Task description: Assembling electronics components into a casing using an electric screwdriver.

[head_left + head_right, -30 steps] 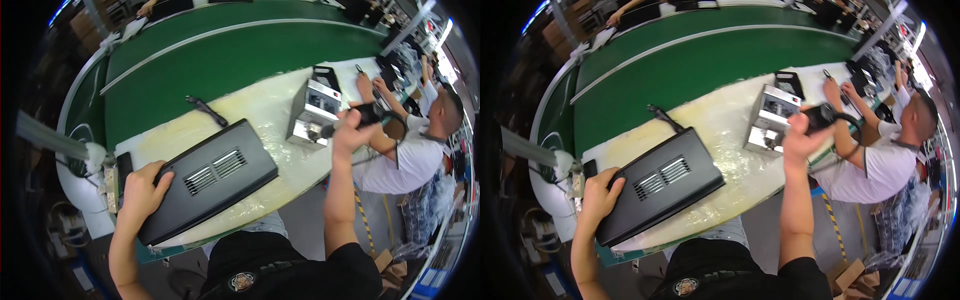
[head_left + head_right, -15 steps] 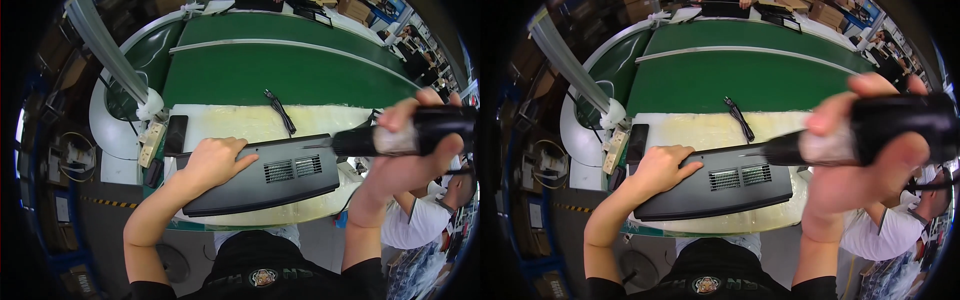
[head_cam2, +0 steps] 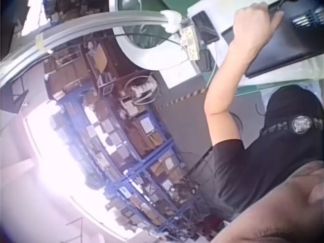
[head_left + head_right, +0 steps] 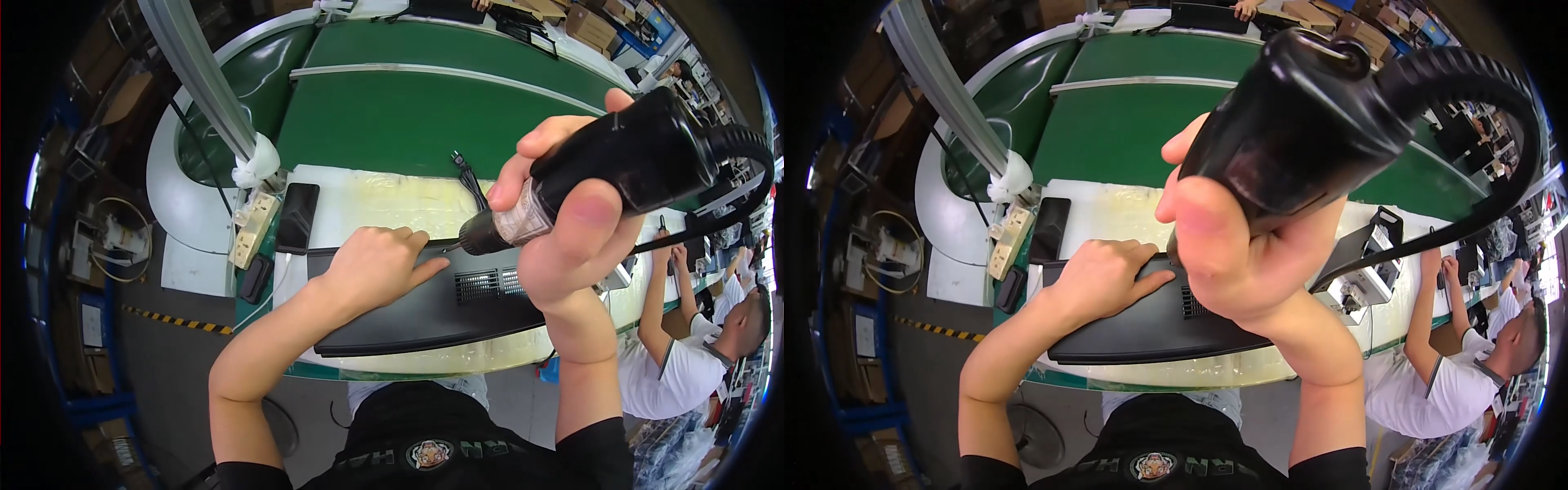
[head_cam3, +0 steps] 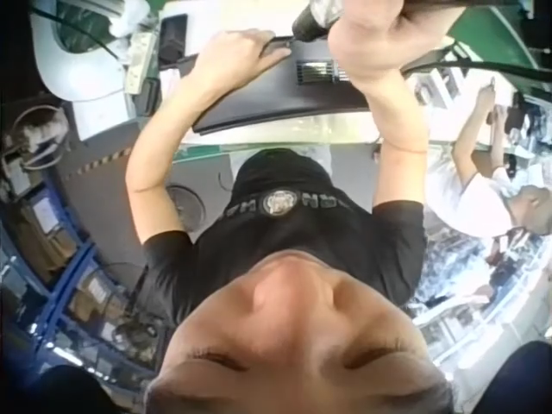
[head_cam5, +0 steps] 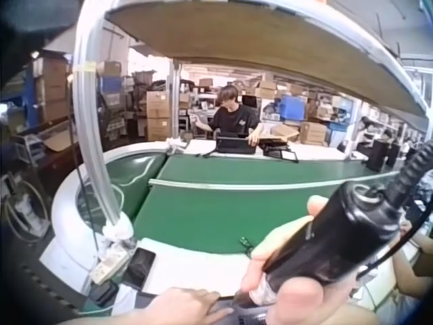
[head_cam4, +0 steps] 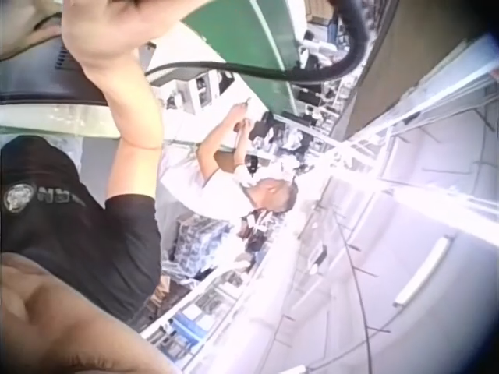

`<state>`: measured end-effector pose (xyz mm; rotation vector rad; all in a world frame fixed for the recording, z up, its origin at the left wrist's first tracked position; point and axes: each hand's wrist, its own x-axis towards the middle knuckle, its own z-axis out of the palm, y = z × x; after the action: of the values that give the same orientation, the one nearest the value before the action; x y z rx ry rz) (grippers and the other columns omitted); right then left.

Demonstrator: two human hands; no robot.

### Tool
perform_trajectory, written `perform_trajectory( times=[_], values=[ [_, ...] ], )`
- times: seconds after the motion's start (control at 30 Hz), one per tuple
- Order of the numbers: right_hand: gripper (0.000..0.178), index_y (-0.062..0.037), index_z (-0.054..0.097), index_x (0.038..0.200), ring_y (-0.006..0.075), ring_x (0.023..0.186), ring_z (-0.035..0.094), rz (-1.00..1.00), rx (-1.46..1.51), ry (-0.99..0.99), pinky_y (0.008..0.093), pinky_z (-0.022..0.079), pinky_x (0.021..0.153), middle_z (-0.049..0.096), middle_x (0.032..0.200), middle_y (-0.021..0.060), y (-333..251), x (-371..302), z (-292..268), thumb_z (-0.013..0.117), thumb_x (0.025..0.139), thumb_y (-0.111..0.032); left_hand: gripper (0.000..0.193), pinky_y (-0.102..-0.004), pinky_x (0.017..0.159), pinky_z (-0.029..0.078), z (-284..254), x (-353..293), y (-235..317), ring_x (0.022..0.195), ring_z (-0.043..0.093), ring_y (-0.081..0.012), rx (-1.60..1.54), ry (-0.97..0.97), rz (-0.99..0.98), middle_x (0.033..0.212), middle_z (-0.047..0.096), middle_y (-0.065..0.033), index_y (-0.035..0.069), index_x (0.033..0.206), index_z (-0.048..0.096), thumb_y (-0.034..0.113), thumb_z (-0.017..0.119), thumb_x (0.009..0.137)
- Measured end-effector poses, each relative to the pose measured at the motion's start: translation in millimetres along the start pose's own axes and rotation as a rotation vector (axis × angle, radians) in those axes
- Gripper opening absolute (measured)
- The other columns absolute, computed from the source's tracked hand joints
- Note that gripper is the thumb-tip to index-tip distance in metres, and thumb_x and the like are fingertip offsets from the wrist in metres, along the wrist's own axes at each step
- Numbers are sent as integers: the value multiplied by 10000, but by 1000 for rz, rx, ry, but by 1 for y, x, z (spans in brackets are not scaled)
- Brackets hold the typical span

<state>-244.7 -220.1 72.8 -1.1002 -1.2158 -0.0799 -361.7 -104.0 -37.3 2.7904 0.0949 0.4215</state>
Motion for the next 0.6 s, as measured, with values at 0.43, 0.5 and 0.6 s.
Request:
perform_trajectory(
  times=[0.43,0.5,0.6],
  values=[
    [827,14,231,1386,133,573,550,-22,6,35,247,467,543,596,918,112,20,-4,14,556,878,-552,402,-378,541,513,0,1,-2,575,631,-311,10,-17,4,654,622,-148,-8,753,595,379,609,862],
    [833,16,233,1388,134,569,550,-29,36,56,249,466,538,597,914,112,23,-5,19,562,875,-552,391,-384,541,512,1,0,-1,575,631,-314,1,7,8,649,620,-151,-9,751,595,366,609,863],
    [816,20,235,1389,138,565,555,-28,74,66,255,465,521,600,907,124,22,-4,17,578,881,-519,374,-385,548,512,0,-1,2,578,631,-313,2,32,21,656,624,-153,-8,754,598,346,599,873]
  ],
)
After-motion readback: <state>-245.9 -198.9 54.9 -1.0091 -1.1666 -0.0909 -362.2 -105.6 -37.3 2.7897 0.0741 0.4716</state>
